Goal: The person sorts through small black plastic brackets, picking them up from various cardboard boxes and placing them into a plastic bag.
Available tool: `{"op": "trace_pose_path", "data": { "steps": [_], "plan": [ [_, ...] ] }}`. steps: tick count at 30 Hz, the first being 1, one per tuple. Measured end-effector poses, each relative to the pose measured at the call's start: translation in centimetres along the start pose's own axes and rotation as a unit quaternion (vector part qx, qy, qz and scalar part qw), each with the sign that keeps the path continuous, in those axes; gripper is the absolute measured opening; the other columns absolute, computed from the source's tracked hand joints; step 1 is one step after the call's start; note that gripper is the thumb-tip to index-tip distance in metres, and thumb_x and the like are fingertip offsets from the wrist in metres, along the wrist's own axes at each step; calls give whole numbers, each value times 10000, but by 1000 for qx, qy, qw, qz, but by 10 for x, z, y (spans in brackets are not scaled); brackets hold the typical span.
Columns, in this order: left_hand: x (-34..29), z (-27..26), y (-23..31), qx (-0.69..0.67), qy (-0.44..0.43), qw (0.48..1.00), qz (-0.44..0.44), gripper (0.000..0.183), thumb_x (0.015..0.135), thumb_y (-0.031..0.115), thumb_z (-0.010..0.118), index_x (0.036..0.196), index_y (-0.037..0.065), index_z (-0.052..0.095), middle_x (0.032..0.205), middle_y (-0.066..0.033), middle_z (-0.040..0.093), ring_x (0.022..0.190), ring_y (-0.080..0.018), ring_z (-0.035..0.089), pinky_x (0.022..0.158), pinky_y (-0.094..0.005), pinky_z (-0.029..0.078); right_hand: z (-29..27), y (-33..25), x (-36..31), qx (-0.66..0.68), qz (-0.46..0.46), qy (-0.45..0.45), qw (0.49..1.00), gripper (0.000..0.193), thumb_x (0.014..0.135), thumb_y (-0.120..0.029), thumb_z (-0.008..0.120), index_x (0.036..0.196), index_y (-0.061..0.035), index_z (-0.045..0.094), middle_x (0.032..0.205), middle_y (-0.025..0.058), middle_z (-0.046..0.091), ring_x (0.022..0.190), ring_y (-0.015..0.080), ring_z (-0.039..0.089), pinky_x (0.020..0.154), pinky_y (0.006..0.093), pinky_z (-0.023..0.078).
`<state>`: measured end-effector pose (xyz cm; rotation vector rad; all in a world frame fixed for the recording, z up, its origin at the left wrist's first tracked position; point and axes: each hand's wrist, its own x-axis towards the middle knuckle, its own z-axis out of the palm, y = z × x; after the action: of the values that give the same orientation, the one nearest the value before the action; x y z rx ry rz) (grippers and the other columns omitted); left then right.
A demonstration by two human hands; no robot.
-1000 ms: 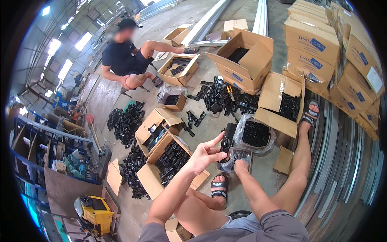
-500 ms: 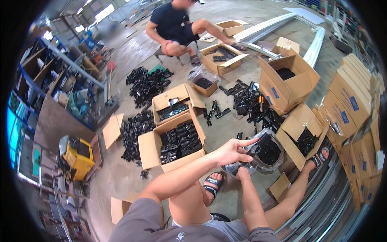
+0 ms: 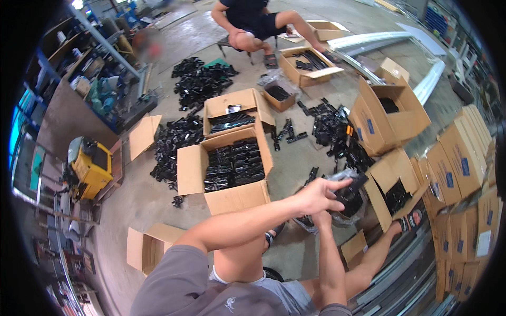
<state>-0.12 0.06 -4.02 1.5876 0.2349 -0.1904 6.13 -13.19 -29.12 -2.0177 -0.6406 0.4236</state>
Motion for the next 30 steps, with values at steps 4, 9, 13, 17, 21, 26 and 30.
{"op": "trace_pose_path", "data": {
  "steps": [4,9,13,17,21,26,30],
  "plan": [
    [-13,-18,9,-150,38,988,1,783,884,15,720,1558,197,366,1110,-91,717,962,-85,621,846,-265,516,-66,-76,23,103,-37,59,992,195,943,-101,632,1094,18,662,1010,107,729,870,214,708,765,321,550],
    [-10,-15,29,-193,37,980,-42,769,895,2,702,1559,161,349,1095,-96,726,971,-121,678,852,-268,546,-137,-181,15,405,-35,133,904,85,984,-19,587,1055,27,586,1041,127,709,906,136,693,781,269,567],
    [-8,-7,30,-228,20,973,-36,778,903,-19,679,1568,168,322,1110,-100,723,986,-150,695,852,-291,568,-142,-194,2,305,-119,200,924,98,961,-8,628,1030,54,595,1032,141,732,907,133,703,805,255,557],
    [-10,1,31,-209,-7,977,-33,784,906,-34,668,1574,159,305,1130,-111,718,989,-151,693,886,-296,556,-139,-189,-9,262,-131,260,920,103,963,5,620,1049,61,618,1067,141,731,927,136,700,815,257,555],
    [-8,13,27,-224,-16,974,-11,790,903,24,718,1571,150,315,1124,-97,720,965,-87,655,844,-237,524,-136,-203,-12,324,-113,324,881,121,965,20,609,1075,65,635,1041,131,730,899,129,694,811,253,550],
    [-7,21,29,-207,-22,978,-17,792,908,22,712,1575,154,306,1131,-104,717,985,-92,650,878,-248,519,-134,-189,-16,282,-127,343,887,147,970,11,613,1106,60,640,990,79,700,895,98,654,785,235,532],
    [-7,27,31,-203,-18,979,-21,817,892,26,727,1577,154,301,1141,-118,721,1008,-122,671,912,-283,517,-137,-187,-20,311,-121,341,879,134,965,3,628,1092,39,656,1016,57,685,911,81,623,801,223,513]
  ]
}}
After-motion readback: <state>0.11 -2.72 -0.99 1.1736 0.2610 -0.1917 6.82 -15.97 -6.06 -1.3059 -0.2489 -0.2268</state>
